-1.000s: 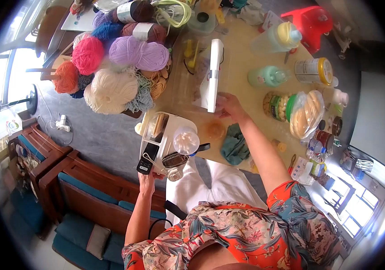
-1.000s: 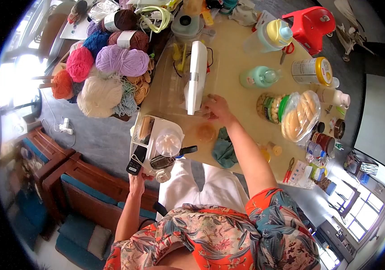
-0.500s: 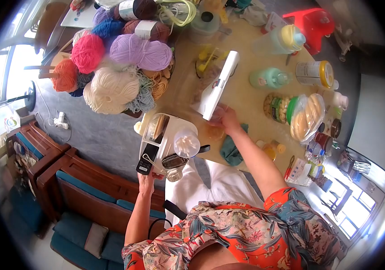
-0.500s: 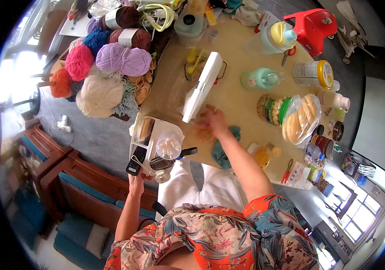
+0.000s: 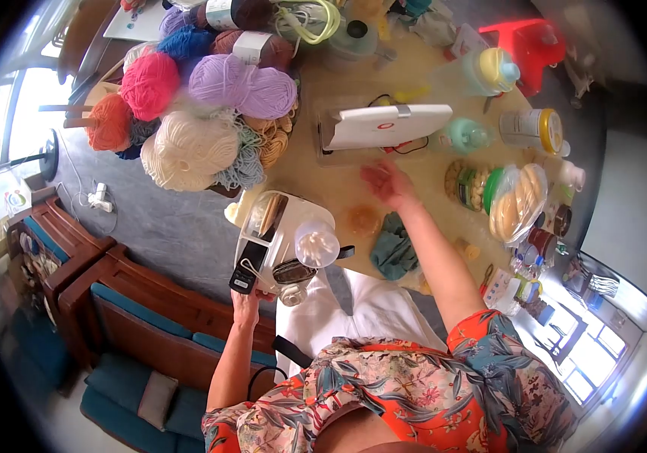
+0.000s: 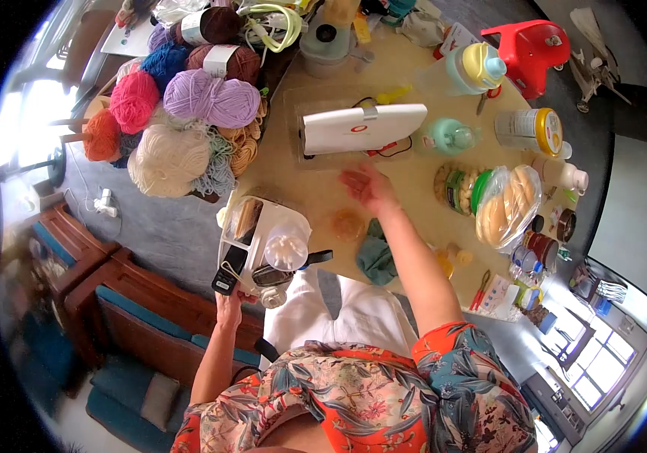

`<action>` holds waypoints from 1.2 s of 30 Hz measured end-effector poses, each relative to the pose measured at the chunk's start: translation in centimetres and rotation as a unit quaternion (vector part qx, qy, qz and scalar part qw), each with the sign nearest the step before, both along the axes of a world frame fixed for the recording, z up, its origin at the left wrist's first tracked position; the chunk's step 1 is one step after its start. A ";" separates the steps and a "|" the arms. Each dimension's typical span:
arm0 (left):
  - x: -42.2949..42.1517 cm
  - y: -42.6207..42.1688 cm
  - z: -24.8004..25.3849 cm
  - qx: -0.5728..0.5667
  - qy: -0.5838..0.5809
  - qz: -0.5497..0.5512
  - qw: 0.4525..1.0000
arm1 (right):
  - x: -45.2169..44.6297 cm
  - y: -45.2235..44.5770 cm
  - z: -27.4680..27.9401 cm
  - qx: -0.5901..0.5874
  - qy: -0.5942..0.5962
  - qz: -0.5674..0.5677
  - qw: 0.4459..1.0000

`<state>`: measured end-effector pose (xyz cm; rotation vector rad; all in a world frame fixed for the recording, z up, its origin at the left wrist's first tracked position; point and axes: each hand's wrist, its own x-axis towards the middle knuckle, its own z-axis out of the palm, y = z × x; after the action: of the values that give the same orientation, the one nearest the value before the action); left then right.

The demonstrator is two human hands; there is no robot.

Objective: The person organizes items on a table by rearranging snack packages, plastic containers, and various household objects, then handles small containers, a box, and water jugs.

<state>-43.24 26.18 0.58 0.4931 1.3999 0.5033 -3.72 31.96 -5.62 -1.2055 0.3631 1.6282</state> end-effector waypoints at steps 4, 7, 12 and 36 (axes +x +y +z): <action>0.0 0.0 0.1 0.006 0.003 -0.002 1.000 | 1.0 1.0 -1.4 0.008 -0.022 -0.061 0.998; 0.1 0.0 0.2 0.011 -0.008 0.003 1.000 | -0.2 2.5 -1.7 0.010 -0.010 -0.089 0.996; 0.8 0.9 1.1 0.012 0.006 0.008 1.000 | -0.7 2.7 -3.8 0.053 0.085 -0.099 0.990; 4.0 3.4 1.5 0.041 -0.023 -0.003 0.999 | -4.4 2.2 -0.6 0.073 0.093 -0.074 0.990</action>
<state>-39.21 29.59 2.09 0.5478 1.3383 0.5659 -8.09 34.12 -6.21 -0.8987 0.4322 1.6124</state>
